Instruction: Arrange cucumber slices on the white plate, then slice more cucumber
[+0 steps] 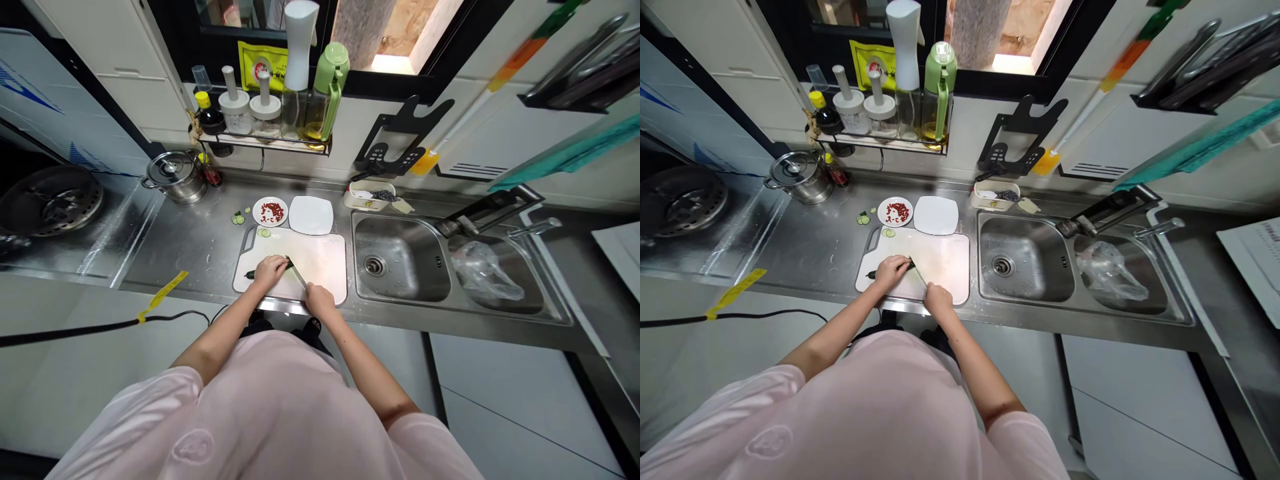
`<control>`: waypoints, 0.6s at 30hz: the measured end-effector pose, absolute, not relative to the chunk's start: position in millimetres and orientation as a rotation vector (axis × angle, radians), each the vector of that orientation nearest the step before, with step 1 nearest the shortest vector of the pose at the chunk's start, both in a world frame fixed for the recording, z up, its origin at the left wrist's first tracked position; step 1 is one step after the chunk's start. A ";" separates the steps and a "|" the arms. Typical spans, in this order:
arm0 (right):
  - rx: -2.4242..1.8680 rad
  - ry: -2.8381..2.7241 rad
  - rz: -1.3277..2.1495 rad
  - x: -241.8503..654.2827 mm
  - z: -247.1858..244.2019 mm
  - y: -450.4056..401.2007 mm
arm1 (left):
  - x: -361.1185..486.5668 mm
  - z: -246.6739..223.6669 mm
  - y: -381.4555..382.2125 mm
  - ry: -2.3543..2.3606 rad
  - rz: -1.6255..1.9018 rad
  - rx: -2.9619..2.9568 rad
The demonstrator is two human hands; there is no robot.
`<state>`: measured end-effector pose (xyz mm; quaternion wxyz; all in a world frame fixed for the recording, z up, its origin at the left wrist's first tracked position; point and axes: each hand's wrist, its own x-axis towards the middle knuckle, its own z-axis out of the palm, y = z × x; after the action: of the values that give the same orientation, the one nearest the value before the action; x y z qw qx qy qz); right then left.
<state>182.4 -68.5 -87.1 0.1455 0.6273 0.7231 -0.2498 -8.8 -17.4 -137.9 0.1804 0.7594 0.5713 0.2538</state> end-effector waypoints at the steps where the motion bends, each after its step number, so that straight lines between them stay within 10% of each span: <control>1: 1.807 2.082 -0.719 182.9 -87.1 -69.3 | -8.8 -137.8 -17.4 1.615 0.718 2.145; 18: 1.818 2.052 -0.725 196.1 -87.5 -71.9 | -7.6 -135.3 -17.5 1.640 0.712 2.127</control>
<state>196.1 -71.9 -87.5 0.1522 0.6337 0.7151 -0.2527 -7.6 -17.5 -135.3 0.1805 0.7529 0.5806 0.2519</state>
